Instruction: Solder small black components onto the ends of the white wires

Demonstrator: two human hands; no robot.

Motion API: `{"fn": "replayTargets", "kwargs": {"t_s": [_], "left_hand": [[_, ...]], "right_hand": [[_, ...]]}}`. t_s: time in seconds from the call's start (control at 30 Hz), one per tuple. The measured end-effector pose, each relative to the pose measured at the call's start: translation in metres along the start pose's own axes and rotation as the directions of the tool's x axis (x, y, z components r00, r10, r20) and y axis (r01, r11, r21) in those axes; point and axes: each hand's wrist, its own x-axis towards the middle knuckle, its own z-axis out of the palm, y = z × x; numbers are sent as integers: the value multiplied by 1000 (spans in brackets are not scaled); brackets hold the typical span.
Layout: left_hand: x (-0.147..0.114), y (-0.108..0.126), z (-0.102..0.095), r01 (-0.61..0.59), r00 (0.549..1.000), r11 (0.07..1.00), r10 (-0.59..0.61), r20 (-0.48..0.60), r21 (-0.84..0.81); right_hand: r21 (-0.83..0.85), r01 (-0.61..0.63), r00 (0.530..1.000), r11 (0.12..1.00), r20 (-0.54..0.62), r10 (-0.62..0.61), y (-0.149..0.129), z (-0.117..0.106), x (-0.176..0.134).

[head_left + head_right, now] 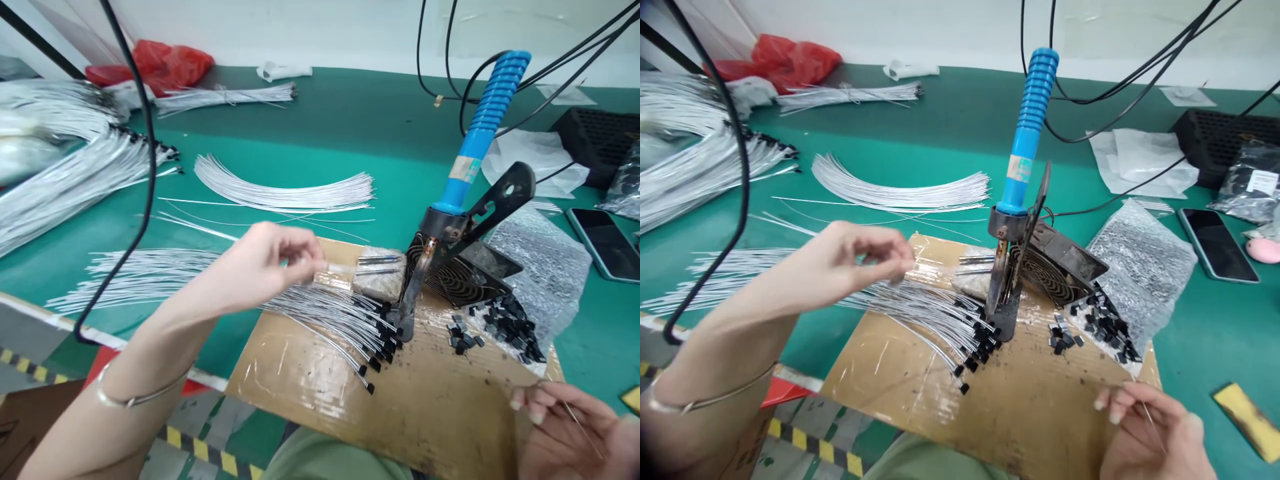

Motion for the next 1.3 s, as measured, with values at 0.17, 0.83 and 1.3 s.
{"fn": "replayTargets", "kwargs": {"t_s": [0.17, 0.83, 1.3], "left_hand": [[-37, 4, 24, 182, 925, 925, -47, 377, -332], [-55, 8, 62, 112, 950, 942, -8, 312, -317], [-54, 3, 55, 141, 924, 945, -19, 381, -295]], "right_hand": [[139, -76, 976, 987, 212, 46, -16, 20, -21], [-22, -482, 778, 876, 450, 439, -47, 97, -87], [-115, -299, 791, 947, 525, 314, -46, 76, -74]]}}
